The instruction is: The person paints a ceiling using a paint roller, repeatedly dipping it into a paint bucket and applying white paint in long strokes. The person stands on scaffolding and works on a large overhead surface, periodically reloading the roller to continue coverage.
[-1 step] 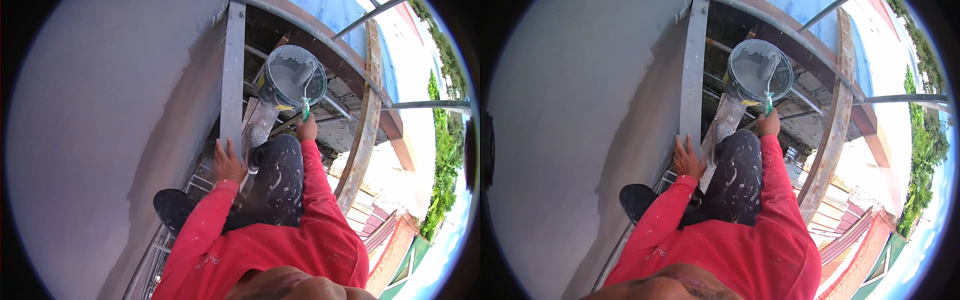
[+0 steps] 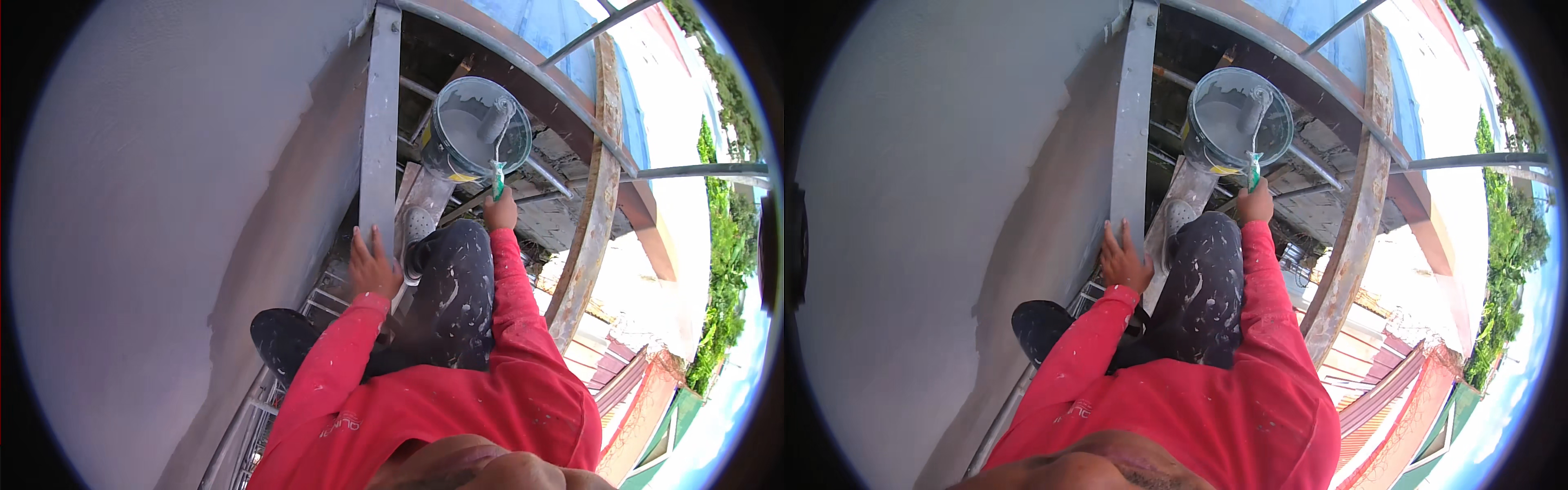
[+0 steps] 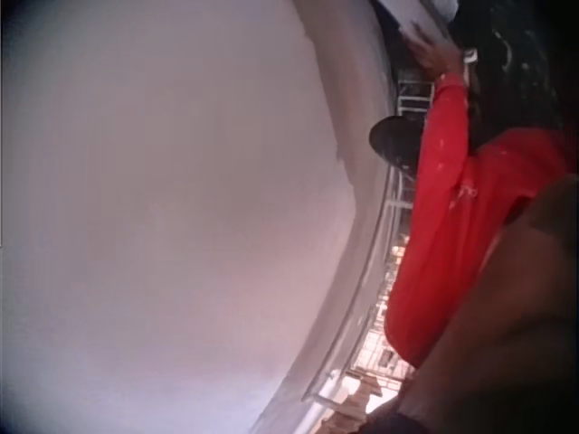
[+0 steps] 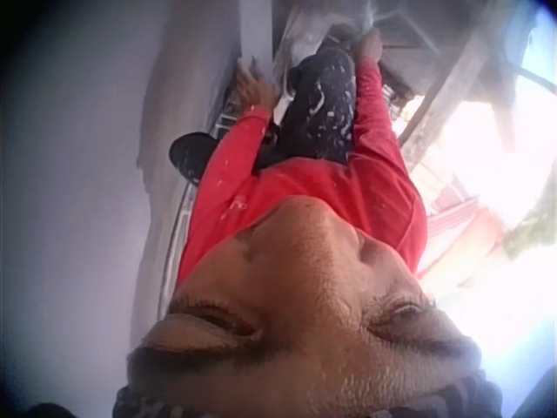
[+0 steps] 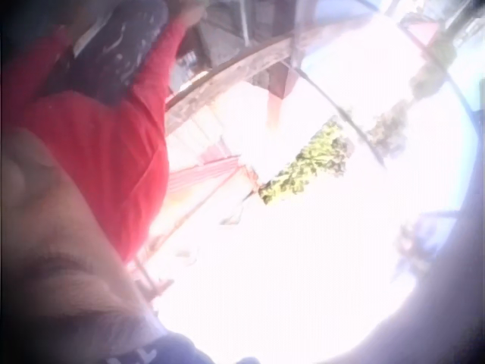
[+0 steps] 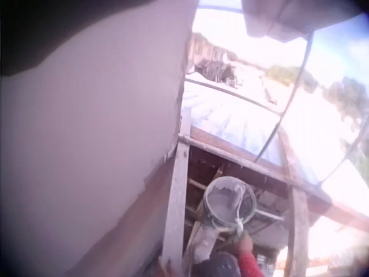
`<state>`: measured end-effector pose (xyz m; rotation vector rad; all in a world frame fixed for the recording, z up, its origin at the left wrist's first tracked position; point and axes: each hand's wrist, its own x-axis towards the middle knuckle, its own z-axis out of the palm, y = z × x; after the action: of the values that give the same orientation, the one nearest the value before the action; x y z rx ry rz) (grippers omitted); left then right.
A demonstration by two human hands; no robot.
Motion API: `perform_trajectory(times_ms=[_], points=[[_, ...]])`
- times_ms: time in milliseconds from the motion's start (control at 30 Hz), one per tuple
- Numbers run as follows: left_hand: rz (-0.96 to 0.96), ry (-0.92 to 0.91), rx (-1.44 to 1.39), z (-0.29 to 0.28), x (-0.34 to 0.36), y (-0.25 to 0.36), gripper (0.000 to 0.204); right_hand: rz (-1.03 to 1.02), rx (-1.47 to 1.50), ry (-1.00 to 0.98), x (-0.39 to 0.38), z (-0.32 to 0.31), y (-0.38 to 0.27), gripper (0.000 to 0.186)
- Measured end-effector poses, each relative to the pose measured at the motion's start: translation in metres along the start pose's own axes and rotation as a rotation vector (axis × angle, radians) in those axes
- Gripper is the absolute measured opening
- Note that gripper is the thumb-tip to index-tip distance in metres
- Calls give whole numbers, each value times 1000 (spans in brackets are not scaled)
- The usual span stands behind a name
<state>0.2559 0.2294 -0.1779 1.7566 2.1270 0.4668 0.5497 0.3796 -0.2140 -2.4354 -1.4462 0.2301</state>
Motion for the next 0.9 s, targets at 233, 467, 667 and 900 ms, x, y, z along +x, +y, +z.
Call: perform_trajectory(times_ms=[233, 467, 667, 900], points=[[19, -5, -67, -3, -2, -1, 92, -36, 500, -63, 4, -30, 19, 23], [102, 155, -446, -24, 0, -31, 85, 537, 2052, -855, -13, -105, -31, 14], [147, 175, -644, -88, -24, -36, 60, 311, 2417, -1134, -51, -122, -61, 19], [263, 135, -794, -202, -48, 0, 45, -76, 2211, -1136, -156, -174, -158, 21]])
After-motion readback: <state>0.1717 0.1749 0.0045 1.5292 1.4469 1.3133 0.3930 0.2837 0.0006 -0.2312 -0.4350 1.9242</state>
